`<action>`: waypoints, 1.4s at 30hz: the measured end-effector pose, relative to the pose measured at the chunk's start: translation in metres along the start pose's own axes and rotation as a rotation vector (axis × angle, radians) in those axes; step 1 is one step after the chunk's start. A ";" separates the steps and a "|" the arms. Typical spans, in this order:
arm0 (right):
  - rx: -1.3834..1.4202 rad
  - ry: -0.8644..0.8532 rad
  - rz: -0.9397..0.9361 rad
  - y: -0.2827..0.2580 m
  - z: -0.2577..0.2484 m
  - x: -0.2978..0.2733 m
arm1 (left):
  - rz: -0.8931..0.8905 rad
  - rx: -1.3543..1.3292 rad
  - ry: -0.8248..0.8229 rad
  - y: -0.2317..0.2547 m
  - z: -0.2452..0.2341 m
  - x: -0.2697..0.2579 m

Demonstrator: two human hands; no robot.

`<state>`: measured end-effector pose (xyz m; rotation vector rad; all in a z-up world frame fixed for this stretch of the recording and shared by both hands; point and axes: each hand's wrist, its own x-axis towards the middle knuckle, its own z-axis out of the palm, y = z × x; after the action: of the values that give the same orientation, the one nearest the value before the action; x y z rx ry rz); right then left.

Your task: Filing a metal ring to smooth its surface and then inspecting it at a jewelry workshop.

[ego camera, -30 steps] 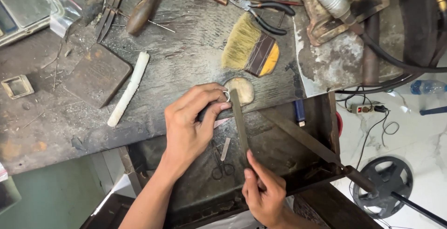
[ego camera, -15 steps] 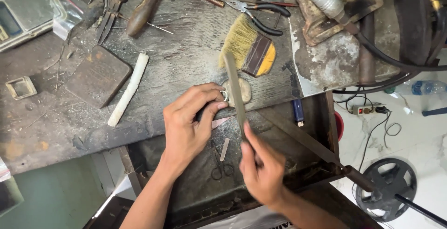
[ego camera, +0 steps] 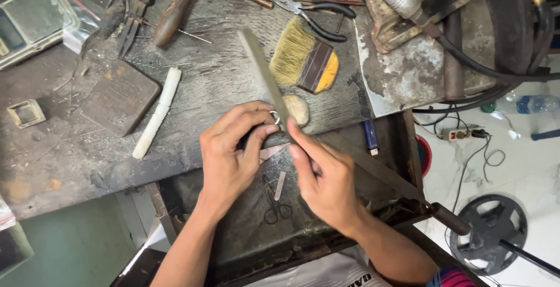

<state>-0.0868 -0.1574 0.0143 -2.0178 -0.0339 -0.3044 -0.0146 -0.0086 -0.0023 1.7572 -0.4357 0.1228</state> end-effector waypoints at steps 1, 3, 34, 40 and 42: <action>0.006 -0.006 -0.003 0.004 0.001 -0.021 | -0.002 0.006 0.006 0.001 0.000 -0.001; -0.098 0.070 0.073 0.013 0.004 -0.063 | -0.017 0.063 -0.026 0.001 0.000 -0.003; -0.142 -0.023 -0.007 0.021 0.009 -0.021 | 0.017 0.008 -0.089 -0.007 -0.001 -0.005; -0.079 0.025 0.054 0.017 0.008 -0.058 | 0.029 0.020 -0.082 -0.005 -0.003 -0.003; -0.013 0.100 0.133 0.017 0.012 -0.100 | 0.008 0.029 -0.100 -0.006 -0.003 -0.006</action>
<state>-0.1782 -0.1437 -0.0284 -2.0041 0.1651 -0.3208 -0.0174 -0.0035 -0.0089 1.7953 -0.5154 0.0467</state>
